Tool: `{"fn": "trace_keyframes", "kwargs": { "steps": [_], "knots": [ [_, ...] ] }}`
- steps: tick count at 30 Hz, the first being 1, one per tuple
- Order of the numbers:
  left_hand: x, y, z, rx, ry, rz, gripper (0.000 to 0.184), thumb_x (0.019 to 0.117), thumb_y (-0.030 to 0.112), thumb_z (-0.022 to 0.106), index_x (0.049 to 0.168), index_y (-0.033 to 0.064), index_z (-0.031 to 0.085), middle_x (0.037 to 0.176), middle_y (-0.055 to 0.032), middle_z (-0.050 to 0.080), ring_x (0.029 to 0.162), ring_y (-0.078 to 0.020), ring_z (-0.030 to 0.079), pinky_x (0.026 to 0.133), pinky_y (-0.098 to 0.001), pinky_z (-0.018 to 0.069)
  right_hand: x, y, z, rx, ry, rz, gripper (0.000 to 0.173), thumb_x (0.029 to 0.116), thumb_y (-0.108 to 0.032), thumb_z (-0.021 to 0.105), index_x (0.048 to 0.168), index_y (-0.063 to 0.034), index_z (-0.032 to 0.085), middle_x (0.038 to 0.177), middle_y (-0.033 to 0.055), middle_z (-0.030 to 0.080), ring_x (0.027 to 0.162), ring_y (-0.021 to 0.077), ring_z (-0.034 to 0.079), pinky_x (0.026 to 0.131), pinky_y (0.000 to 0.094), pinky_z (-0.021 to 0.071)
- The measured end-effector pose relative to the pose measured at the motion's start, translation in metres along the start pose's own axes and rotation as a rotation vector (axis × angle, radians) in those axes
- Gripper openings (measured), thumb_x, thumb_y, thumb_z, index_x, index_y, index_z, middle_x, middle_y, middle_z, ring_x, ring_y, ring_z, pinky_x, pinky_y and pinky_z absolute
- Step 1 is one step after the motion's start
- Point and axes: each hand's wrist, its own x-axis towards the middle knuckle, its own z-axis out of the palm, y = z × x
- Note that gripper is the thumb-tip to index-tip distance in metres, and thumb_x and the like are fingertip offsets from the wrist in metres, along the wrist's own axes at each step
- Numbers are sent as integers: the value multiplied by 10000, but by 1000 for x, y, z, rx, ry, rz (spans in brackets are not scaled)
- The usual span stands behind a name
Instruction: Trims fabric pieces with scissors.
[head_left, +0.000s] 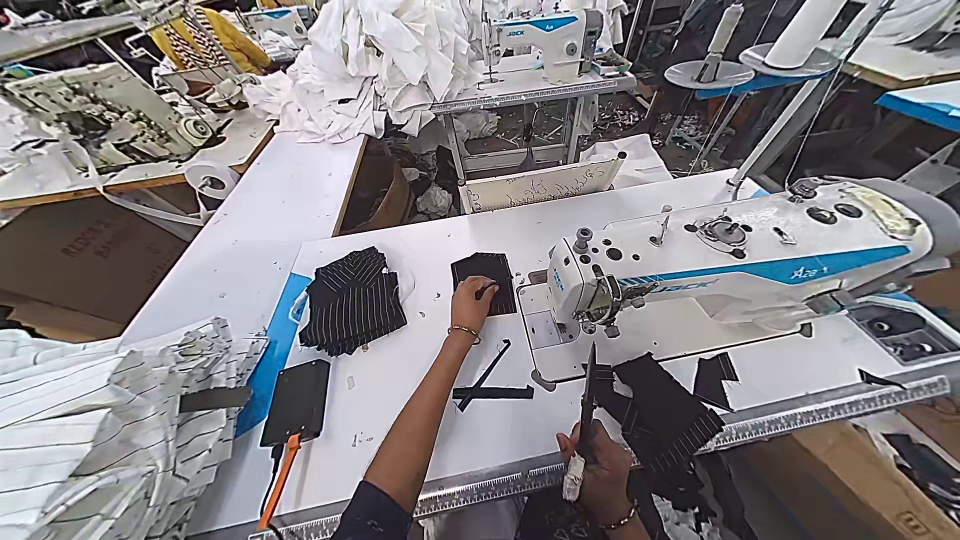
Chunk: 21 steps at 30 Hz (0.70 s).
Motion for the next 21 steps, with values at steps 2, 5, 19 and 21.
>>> {"fn": "trace_keyframes", "kwargs": {
  "steps": [2,5,19,21],
  "knots": [
    [-2,3,-4,34,76,86,219,994,120,634,1109,-10,766,1240,-185,711,1232,-351,632,1104,-498,435,0,0,0,3,4,-4,407,924,-438,645,757,-72,584,530,8,531,440,32,507,408,204,396],
    [-17,4,-5,182,23,240,259,1018,101,568,1155,-4,761,1279,-172,704,1256,-368,630,1125,-541,415,0,0,1,8,8,-24,398,928,-425,647,754,-74,578,529,6,522,441,23,500,415,185,400],
    [-37,-13,-30,296,-300,137,483,1058,335,537,1418,18,595,1586,-157,446,1504,-305,376,1260,-497,213,3,-4,-5,-13,-46,-22,452,942,-448,632,760,-36,593,560,44,570,481,42,551,450,199,434],
    [-34,-27,-63,326,-106,33,433,1061,262,512,1394,3,609,1548,-184,486,1467,-335,426,1243,-476,273,3,-5,-8,0,-82,-9,445,949,-424,637,776,-16,592,571,50,576,496,28,555,472,181,444]
  ]
}}
